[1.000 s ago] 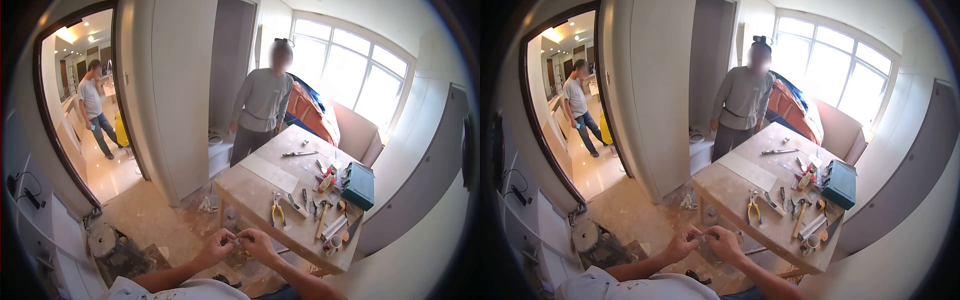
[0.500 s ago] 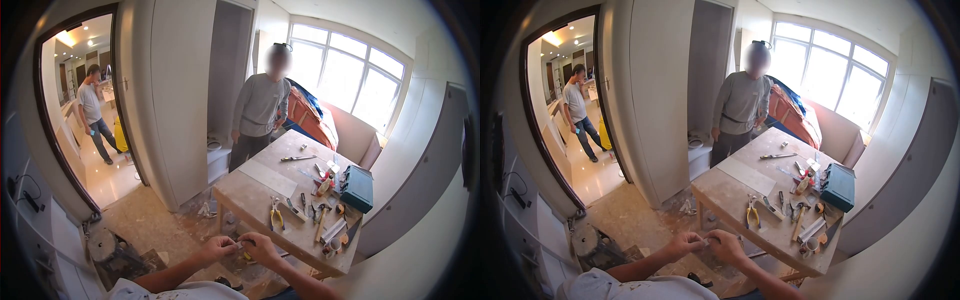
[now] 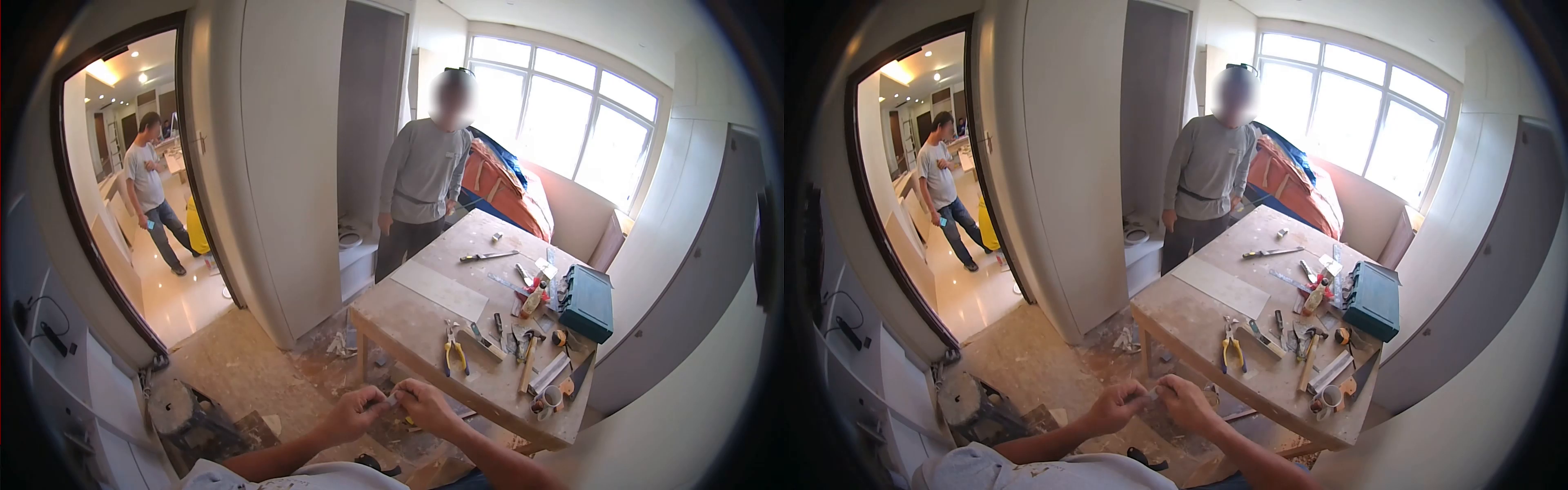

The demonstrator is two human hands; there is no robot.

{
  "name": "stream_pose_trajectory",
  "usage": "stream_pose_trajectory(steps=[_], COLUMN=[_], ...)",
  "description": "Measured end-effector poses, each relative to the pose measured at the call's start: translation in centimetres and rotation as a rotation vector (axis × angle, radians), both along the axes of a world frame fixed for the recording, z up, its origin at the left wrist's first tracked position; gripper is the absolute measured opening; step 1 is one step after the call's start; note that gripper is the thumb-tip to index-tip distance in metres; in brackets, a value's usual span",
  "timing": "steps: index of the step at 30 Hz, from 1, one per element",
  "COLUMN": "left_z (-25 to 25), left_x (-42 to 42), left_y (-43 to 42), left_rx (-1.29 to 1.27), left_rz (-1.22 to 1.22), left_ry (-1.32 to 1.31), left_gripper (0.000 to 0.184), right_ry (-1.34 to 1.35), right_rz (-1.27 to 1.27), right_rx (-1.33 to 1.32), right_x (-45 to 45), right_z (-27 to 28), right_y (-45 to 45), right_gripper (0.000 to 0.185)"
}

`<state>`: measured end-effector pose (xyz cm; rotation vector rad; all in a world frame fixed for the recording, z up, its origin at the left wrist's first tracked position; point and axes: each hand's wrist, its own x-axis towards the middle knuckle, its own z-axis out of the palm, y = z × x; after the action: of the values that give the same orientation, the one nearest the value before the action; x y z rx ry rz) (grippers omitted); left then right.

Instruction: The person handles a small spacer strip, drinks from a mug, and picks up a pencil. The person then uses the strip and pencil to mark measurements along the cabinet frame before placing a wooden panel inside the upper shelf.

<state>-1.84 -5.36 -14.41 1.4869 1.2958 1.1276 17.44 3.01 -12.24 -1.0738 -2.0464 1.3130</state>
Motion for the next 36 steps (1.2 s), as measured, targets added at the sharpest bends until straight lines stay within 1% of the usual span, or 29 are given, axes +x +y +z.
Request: stream_pose_trajectory(steps=[2, 3, 5, 6, 7, 8, 9, 11, 14, 15, 17, 18, 20, 23, 26, 27, 31, 33, 34, 36], left_z=[-0.1, -0.1, -0.4, -0.5, -0.5, -0.3, -0.3, -0.2, 0.5, 0.2, -0.7, -0.7, -0.8, -1.4, 0.6, 0.4, 0.0, -0.1, -0.1, -0.1], left_x=[0.0, -0.1, 0.2, 0.4, 0.3, 0.2, 0.2, 0.3, 0.3, 0.3, 0.4, 0.5, 0.9, 0.0, 0.7, 0.8, 1.2, 1.2, 1.0, 0.6], left_y=[0.0, 0.0, 0.2, 0.4, 0.6, 0.9, 0.9, 0.9, 0.8, 0.7, 0.9, 0.9, 0.8, 0.9, 0.6, 0.6, 0.6, 0.5, 0.5, 0.6], left_rx=[0.029, 0.057, 0.045, 0.035, 0.027, 0.001, -0.036, -0.036, 0.003, -0.012, -0.033, -0.046, -0.096, -0.147, -0.178, -0.185, -0.137, -0.132, -0.132, -0.125], left_rz=[0.002, 0.005, 0.022, 0.04, 0.027, 0.027, 0.024, 0.03, 0.042, 0.035, -0.002, -0.015, -0.002, -0.034, -0.004, -0.011, 0.041, 0.074, 0.061, 0.053], left_ry=[0.004, 0.007, -0.033, -0.076, -0.077, -0.154, -0.232, -0.226, -0.056, -0.055, -0.233, -0.232, -0.427, -0.39, -0.433, -0.432, -0.389, -0.381, -0.333, -0.284], left_gripper=[0.013, 0.013, 0.014, 0.016, 0.016, 0.016, 0.016, 0.014, 0.007, 0.007, 0.005, 0.005, 0.005, 0.009, 0.011, 0.011, 0.011, 0.011, 0.01, 0.009], right_ry=[0.02, 0.022, 0.033, 0.031, 0.073, 0.111, 0.101, 0.115, 0.137, 0.166, 0.163, 0.163, 0.155, 0.147, 0.142, 0.148, 0.134, 0.18, 0.182, 0.054], right_rz=[0.008, 0.006, -0.014, -0.02, -0.023, -0.034, -0.06, -0.019, -0.029, -0.021, -0.014, -0.005, -0.029, -0.036, -0.044, -0.046, -0.061, -0.083, -0.074, -0.027], right_rx=[-0.098, -0.1, 0.257, 0.251, 0.359, 0.462, 0.441, 0.397, 0.432, 0.465, 0.462, 0.47, 0.447, 0.438, 0.414, 0.399, 0.363, 0.355, 0.358, 0.266], right_x=[-0.1, -0.1, -0.1, -0.1, -0.4, -0.5, -0.4, -0.4, -0.6, -0.6, -0.5, -0.4, -0.3, -0.5, -0.3, -0.3, -0.3, -0.5, -0.4, 0.1], right_z=[-0.5, -0.5, -0.8, -0.7, -0.4, 0.1, 0.5, 1.7, 1.4, 1.2, 0.7, 0.8, 1.1, 1.0, 1.2, 1.3, 1.9, 1.5, 1.3, 1.2], right_y=[0.0, 0.0, -0.3, -0.4, -0.4, -0.7, -1.1, -1.5, -1.7, -1.9, -1.8, -1.9, -2.3, -2.3, -2.2, -2.2, -2.1, -1.9, -1.7, -1.3], right_gripper=[0.021, 0.021, 0.015, 0.015, 0.014, 0.014, 0.014, 0.016, 0.013, 0.012, 0.011, 0.01, 0.011, 0.014, 0.013, 0.011, 0.013, 0.018, 0.018, 0.02])
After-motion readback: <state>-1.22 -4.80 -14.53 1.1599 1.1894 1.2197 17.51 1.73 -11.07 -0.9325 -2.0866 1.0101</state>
